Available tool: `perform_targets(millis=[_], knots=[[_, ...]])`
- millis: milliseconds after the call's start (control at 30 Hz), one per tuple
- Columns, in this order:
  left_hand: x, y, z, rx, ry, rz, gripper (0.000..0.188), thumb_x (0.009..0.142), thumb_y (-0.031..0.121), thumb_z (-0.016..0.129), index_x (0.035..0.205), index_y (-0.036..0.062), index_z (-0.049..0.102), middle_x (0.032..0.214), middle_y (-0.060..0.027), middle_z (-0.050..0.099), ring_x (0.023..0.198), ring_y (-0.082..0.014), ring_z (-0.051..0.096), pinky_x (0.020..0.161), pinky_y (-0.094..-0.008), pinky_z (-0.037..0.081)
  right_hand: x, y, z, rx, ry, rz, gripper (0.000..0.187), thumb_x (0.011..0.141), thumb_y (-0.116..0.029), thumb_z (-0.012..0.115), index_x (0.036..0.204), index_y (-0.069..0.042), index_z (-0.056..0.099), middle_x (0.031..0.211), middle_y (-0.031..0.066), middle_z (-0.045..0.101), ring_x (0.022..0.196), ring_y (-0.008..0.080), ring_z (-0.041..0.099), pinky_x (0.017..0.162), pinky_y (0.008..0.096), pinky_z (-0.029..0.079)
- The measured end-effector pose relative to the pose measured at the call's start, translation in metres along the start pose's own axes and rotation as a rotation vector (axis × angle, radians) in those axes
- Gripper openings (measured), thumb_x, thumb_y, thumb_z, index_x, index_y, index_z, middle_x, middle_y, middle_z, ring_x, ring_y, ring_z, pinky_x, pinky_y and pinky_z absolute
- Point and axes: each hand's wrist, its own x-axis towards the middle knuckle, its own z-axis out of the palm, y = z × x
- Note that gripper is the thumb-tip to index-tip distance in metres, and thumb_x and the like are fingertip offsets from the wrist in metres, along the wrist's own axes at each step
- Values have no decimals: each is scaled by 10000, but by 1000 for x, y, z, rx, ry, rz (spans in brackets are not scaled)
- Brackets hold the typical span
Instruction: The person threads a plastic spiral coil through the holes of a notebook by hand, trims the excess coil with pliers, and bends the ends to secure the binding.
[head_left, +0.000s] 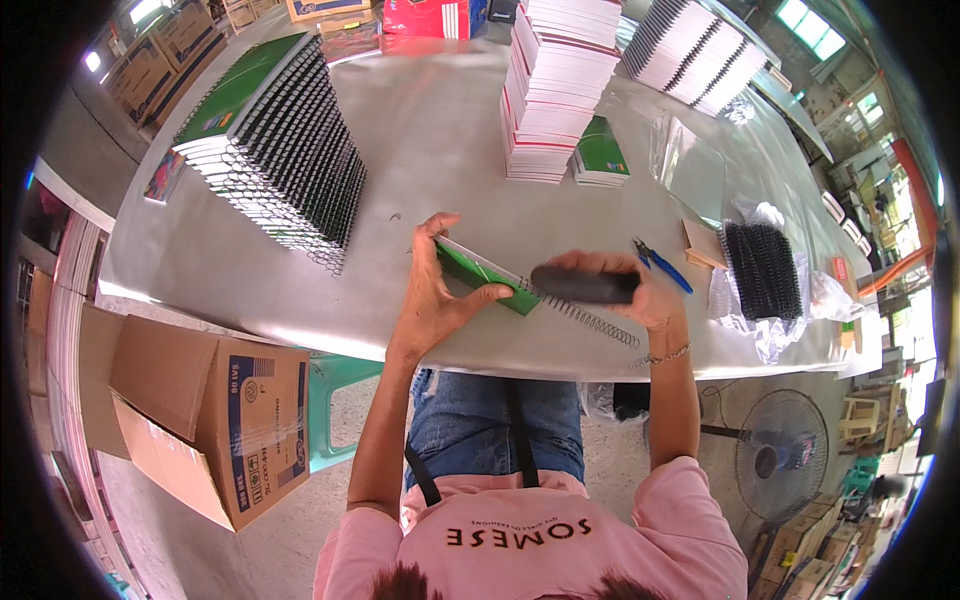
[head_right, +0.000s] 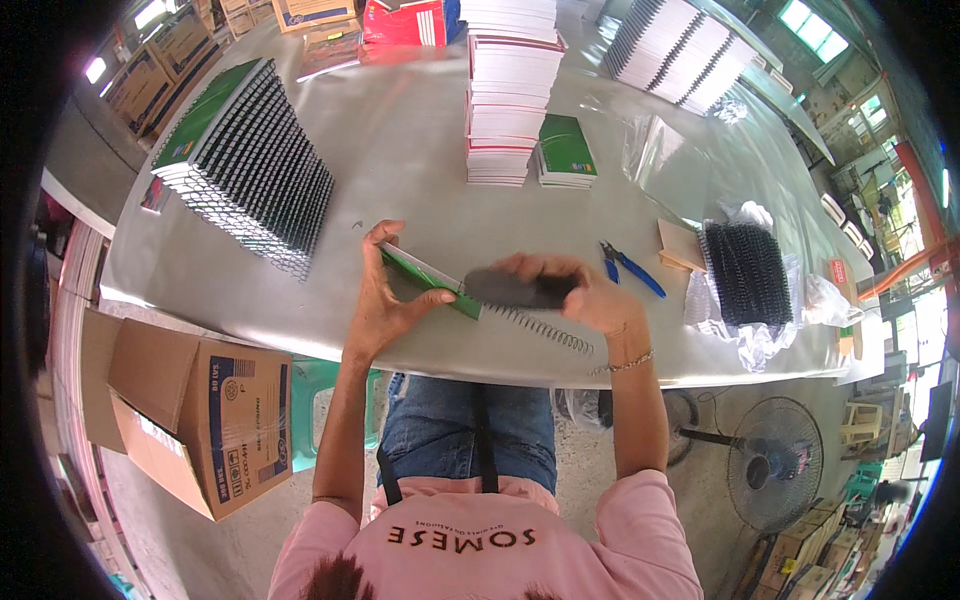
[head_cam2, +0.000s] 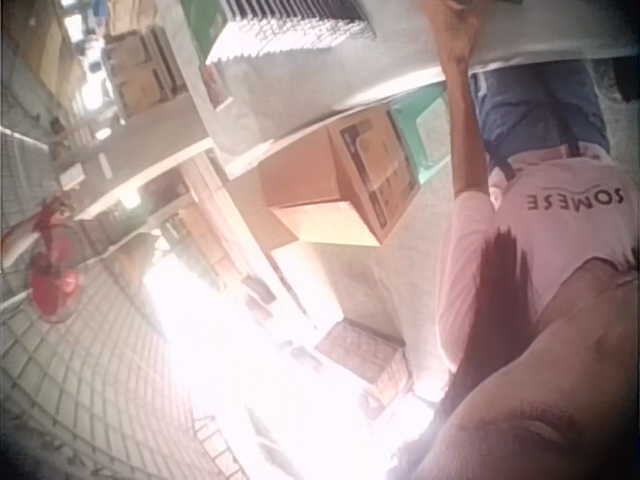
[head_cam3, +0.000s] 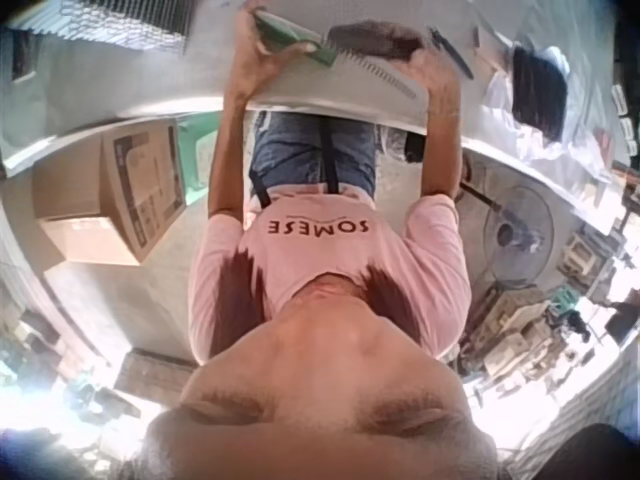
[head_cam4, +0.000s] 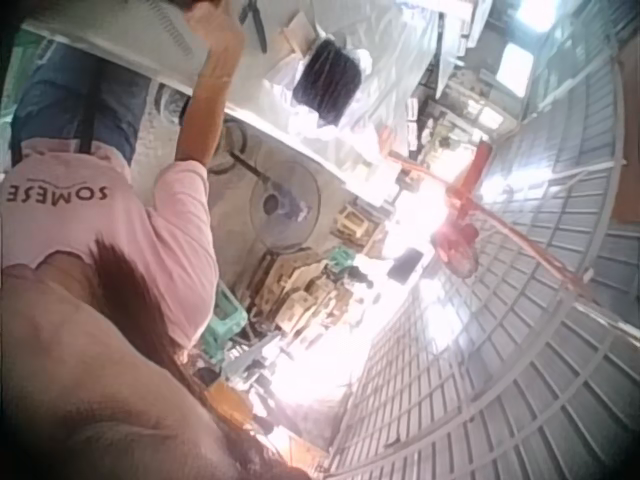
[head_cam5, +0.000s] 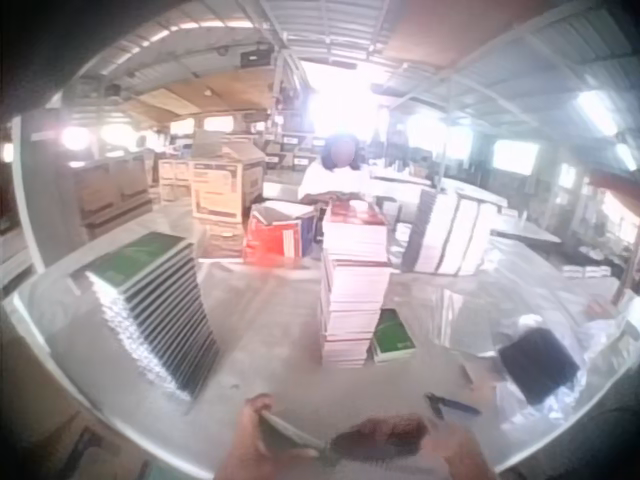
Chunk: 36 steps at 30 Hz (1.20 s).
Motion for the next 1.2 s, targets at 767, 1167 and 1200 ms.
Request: perform_targets(millis=[767,1167,1200], knots=[[-7,-1,10,-131,-93,-61,1109,605,124,938,1464,146,238,1122,-78,397,1103,-226,440,1015,-349,365,-17,0,8,-218,-50,-87,496,788,-307,820,1140,-2,649,1322,131,553,1205,231,515,1012,357,405],[-3,-3,5,-183,-168,-47,1009,624,70,912,1419,127,294,1011,-23,385,977,-161,435,920,-294,369,-15,-12,22,-247,-5,57,450,780,-207,830,1156,-13,675,1343,112,532,1289,200,450,1087,341,337],[-7,-4,4,-121,-170,-37,1010,621,67,913,1418,126,296,1007,-20,385,971,-160,432,912,-295,370,-16,-20,40,-255,-62,13,434,784,-210,828,1145,-18,683,1341,106,538,1239,193,502,1048,335,387]])
